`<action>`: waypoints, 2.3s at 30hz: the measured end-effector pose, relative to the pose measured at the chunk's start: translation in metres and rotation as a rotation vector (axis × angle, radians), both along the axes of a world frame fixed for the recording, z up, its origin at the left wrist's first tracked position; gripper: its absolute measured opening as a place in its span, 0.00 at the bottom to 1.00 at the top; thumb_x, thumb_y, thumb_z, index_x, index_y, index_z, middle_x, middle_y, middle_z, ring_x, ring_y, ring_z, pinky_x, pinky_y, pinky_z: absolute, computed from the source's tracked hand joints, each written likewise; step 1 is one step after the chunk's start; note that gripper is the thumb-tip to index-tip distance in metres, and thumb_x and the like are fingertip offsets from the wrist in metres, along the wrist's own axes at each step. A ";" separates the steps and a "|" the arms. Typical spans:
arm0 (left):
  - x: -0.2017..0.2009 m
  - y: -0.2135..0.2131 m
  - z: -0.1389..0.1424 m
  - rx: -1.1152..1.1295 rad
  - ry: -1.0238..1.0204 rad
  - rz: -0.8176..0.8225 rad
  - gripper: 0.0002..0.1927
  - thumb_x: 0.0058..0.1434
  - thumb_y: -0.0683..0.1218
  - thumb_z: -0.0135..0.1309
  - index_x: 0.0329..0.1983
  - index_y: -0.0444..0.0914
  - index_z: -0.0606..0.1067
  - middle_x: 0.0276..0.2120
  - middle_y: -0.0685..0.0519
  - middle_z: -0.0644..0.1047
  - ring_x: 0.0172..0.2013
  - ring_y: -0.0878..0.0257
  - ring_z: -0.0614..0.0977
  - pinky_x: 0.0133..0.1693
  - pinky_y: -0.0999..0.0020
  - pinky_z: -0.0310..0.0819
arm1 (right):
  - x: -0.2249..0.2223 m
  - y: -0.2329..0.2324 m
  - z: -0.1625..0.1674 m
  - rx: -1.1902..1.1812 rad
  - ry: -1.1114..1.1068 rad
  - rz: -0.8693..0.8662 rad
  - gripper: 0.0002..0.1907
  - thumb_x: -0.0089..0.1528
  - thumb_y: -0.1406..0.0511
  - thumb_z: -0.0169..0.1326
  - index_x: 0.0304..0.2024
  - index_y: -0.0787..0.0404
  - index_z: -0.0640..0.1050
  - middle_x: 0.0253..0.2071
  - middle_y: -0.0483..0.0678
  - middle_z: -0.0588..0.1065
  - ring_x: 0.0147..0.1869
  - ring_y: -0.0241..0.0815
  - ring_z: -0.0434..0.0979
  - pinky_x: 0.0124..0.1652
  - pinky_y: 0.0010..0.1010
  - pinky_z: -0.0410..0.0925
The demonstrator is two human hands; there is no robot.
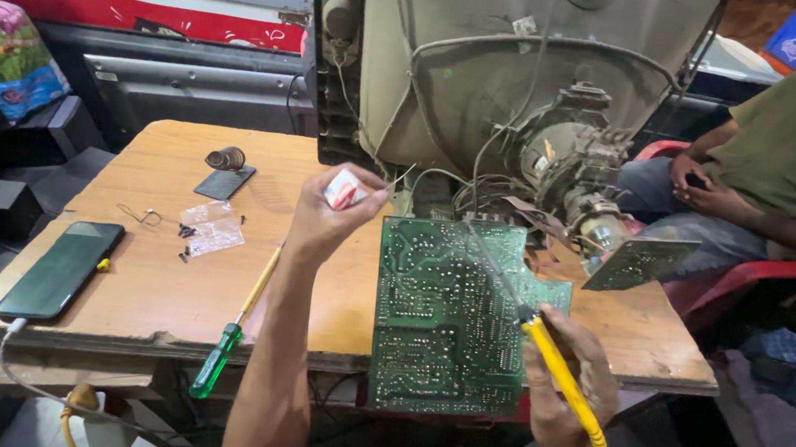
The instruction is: The person holds a green circuit board on a workbench and solders its underside with a yellow soldering iron, feeding solder wire from a small spool held in the other hand. They reposition the board and continue soldering different joints, with a screwdriver and a phone resting on the bench.
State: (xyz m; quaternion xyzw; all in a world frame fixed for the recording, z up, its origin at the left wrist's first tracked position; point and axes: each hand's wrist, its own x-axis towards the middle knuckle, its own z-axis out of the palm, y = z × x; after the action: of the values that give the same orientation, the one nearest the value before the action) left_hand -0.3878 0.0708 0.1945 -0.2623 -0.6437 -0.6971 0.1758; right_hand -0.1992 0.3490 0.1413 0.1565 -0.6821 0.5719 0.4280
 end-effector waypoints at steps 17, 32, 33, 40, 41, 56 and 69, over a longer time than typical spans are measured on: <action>0.070 0.013 -0.009 -0.090 -0.023 0.065 0.05 0.60 0.42 0.64 0.35 0.38 0.78 0.27 0.60 0.78 0.30 0.73 0.77 0.32 0.75 0.71 | 0.001 0.052 -0.028 0.377 -0.001 -0.088 0.15 0.64 0.70 0.56 0.54 0.68 0.76 0.54 0.58 0.78 0.51 0.45 0.81 0.54 0.28 0.73; 0.062 0.019 0.035 -0.432 0.256 -0.032 0.18 0.53 0.39 0.62 0.49 0.39 0.79 0.39 0.51 0.81 0.41 0.57 0.82 0.45 0.66 0.76 | 0.010 0.002 0.006 0.403 0.103 -0.277 0.15 0.57 0.76 0.62 0.47 0.66 0.79 0.49 0.58 0.78 0.50 0.48 0.82 0.50 0.31 0.75; 0.060 0.019 0.034 -0.441 0.243 -0.036 0.18 0.53 0.39 0.62 0.48 0.39 0.79 0.37 0.51 0.81 0.40 0.58 0.82 0.44 0.66 0.76 | 0.010 0.002 0.008 0.406 0.103 -0.272 0.15 0.58 0.76 0.61 0.48 0.65 0.79 0.49 0.58 0.78 0.50 0.48 0.82 0.50 0.31 0.75; 0.045 0.018 0.021 -0.444 0.107 -0.058 0.15 0.53 0.39 0.60 0.45 0.40 0.81 0.33 0.53 0.77 0.37 0.64 0.80 0.41 0.67 0.75 | 0.003 0.005 0.011 0.410 0.078 -0.259 0.14 0.60 0.76 0.61 0.48 0.66 0.78 0.50 0.56 0.78 0.50 0.47 0.82 0.52 0.32 0.74; 0.041 0.018 0.022 -0.452 0.116 -0.049 0.15 0.53 0.39 0.60 0.45 0.40 0.81 0.34 0.53 0.78 0.38 0.64 0.80 0.41 0.68 0.75 | 0.002 0.003 0.011 0.395 0.074 -0.265 0.14 0.59 0.76 0.61 0.48 0.66 0.79 0.49 0.56 0.79 0.49 0.47 0.82 0.50 0.32 0.74; 0.012 0.016 0.017 -0.481 0.079 -0.082 0.12 0.53 0.39 0.62 0.42 0.37 0.80 0.35 0.53 0.79 0.39 0.67 0.81 0.42 0.70 0.77 | -0.015 -0.007 0.020 0.365 0.129 -0.212 0.14 0.58 0.77 0.62 0.47 0.66 0.80 0.47 0.55 0.79 0.50 0.49 0.82 0.52 0.33 0.74; 0.010 0.017 0.017 -0.457 0.098 -0.098 0.10 0.54 0.38 0.63 0.40 0.36 0.78 0.35 0.54 0.79 0.39 0.68 0.80 0.41 0.71 0.76 | -0.019 -0.011 0.020 0.350 0.114 -0.164 0.15 0.58 0.76 0.63 0.47 0.65 0.80 0.47 0.56 0.80 0.48 0.46 0.83 0.48 0.30 0.75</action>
State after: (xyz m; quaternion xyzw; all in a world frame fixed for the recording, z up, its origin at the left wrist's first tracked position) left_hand -0.3777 0.0882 0.2111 -0.3596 -0.7620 -0.5274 0.1087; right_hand -0.2180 0.3375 0.1613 0.2044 -0.7561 0.3980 0.4776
